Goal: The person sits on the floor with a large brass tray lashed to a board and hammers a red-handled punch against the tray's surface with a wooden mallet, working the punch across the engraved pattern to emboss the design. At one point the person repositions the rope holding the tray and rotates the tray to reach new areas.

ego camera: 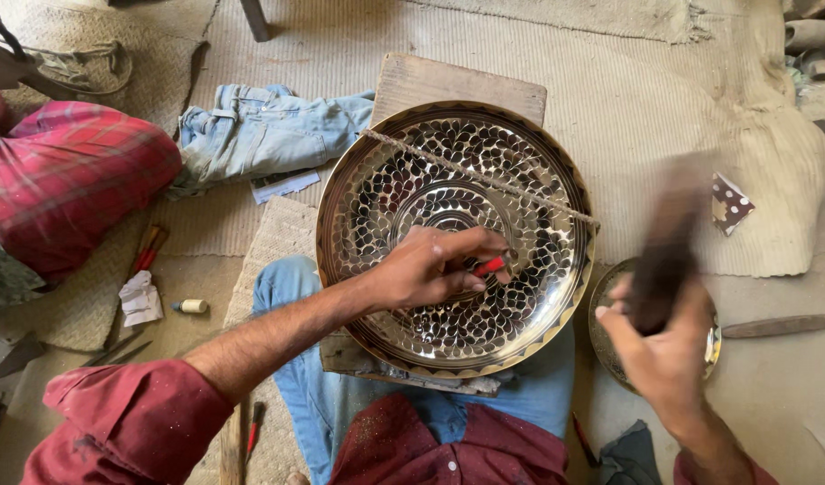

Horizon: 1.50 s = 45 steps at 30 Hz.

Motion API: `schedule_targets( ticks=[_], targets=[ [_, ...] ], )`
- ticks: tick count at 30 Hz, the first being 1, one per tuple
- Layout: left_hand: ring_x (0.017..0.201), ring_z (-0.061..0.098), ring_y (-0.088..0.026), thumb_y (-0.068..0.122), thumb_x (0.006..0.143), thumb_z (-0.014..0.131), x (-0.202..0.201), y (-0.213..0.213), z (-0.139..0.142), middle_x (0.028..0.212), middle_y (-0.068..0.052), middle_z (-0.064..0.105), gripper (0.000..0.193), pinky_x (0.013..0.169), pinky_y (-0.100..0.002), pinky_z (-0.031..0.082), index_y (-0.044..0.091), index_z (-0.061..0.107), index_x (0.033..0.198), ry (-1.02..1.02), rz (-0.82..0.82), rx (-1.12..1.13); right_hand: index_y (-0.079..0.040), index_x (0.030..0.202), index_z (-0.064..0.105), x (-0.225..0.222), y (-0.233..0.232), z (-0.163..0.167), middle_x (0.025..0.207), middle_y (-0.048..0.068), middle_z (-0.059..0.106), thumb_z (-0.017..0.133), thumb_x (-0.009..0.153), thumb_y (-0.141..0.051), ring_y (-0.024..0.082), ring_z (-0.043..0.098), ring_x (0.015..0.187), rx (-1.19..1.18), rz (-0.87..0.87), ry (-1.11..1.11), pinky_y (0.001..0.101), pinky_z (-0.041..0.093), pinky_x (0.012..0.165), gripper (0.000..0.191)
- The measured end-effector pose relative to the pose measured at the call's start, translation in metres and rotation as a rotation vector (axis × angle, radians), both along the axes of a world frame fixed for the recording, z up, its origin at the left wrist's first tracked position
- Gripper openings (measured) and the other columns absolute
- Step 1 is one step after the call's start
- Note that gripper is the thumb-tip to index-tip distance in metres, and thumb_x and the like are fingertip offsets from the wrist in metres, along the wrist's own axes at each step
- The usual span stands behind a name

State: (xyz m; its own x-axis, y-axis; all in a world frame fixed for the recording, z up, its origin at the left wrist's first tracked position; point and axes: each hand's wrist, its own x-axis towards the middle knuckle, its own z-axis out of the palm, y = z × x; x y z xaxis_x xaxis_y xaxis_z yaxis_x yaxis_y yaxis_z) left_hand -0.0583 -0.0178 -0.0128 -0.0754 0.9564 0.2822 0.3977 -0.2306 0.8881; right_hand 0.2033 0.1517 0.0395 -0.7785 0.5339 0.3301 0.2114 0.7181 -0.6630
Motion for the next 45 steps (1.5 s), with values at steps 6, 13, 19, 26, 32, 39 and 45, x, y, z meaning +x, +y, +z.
schedule_targets(
  ticks=[6,13,19,26,32,39,45],
  targets=[
    [0.092,0.08,-0.016,0.02,0.092,0.075,0.0,0.001,-0.002,0.12,0.002,0.077,0.052,0.081,-0.034,0.066,0.014,0.054,0.139,0.048,0.0,0.001,-0.019,0.159,0.037,-0.006,-0.005,-0.004,0.094,0.003,0.064,0.075,0.07,0.007,0.016,0.063,0.077,0.011,0.022,-0.183,0.0339,0.056,0.068,0.1],
    [0.102,0.079,-0.019,0.017,0.093,0.075,-0.004,-0.002,0.0,0.119,0.001,0.078,0.049,0.086,-0.035,0.066,0.013,0.055,0.137,0.031,-0.016,0.065,-0.025,0.154,0.042,-0.007,-0.007,-0.002,0.091,0.003,0.066,0.076,0.072,0.005,0.019,0.063,0.074,0.242,-0.034,-0.323,0.0381,0.054,0.069,0.094],
    [0.097,0.08,-0.019,0.019,0.091,0.077,-0.004,-0.003,0.001,0.119,0.003,0.079,0.047,0.08,-0.036,0.065,0.014,0.056,0.133,0.076,-0.004,-0.002,-0.022,0.15,0.047,-0.008,-0.007,0.004,0.093,0.004,0.066,0.074,0.069,0.008,0.02,0.064,0.077,0.262,-0.054,-0.322,0.0379,0.054,0.069,0.091],
    [0.088,0.08,-0.022,0.022,0.091,0.078,-0.005,-0.002,0.002,0.108,0.0,0.08,0.044,0.075,-0.039,0.062,0.015,0.06,0.13,0.117,0.007,-0.077,-0.025,0.149,0.05,-0.006,-0.003,0.003,0.092,0.005,0.068,0.076,0.069,0.006,0.022,0.066,0.077,0.552,-0.058,-0.486,0.0404,0.055,0.07,0.089],
    [0.086,0.079,-0.021,0.022,0.092,0.078,-0.005,-0.003,-0.004,0.102,-0.003,0.079,0.04,0.07,-0.042,0.059,0.013,0.059,0.126,0.135,0.014,-0.052,-0.026,0.151,0.047,-0.004,0.002,0.003,0.1,0.006,0.071,0.077,0.068,0.003,0.025,0.068,0.082,0.508,-0.016,-0.47,0.0411,0.056,0.072,0.093],
    [0.087,0.08,-0.017,0.023,0.095,0.073,-0.004,-0.002,-0.009,0.111,0.002,0.079,0.044,0.072,-0.038,0.064,0.017,0.057,0.135,0.087,-0.016,-0.008,-0.023,0.155,0.042,-0.004,0.002,0.002,0.097,0.004,0.07,0.077,0.07,-0.001,0.022,0.068,0.077,0.266,-0.074,-0.449,0.0385,0.057,0.073,0.095],
    [0.093,0.079,-0.019,0.023,0.094,0.071,-0.004,-0.003,-0.005,0.116,0.002,0.078,0.049,0.077,-0.038,0.066,0.016,0.054,0.139,0.089,-0.009,0.066,-0.023,0.153,0.045,-0.002,0.002,0.003,0.103,0.006,0.072,0.074,0.067,0.003,0.023,0.07,0.083,0.267,-0.083,-0.426,0.0391,0.057,0.075,0.095]
  ],
)
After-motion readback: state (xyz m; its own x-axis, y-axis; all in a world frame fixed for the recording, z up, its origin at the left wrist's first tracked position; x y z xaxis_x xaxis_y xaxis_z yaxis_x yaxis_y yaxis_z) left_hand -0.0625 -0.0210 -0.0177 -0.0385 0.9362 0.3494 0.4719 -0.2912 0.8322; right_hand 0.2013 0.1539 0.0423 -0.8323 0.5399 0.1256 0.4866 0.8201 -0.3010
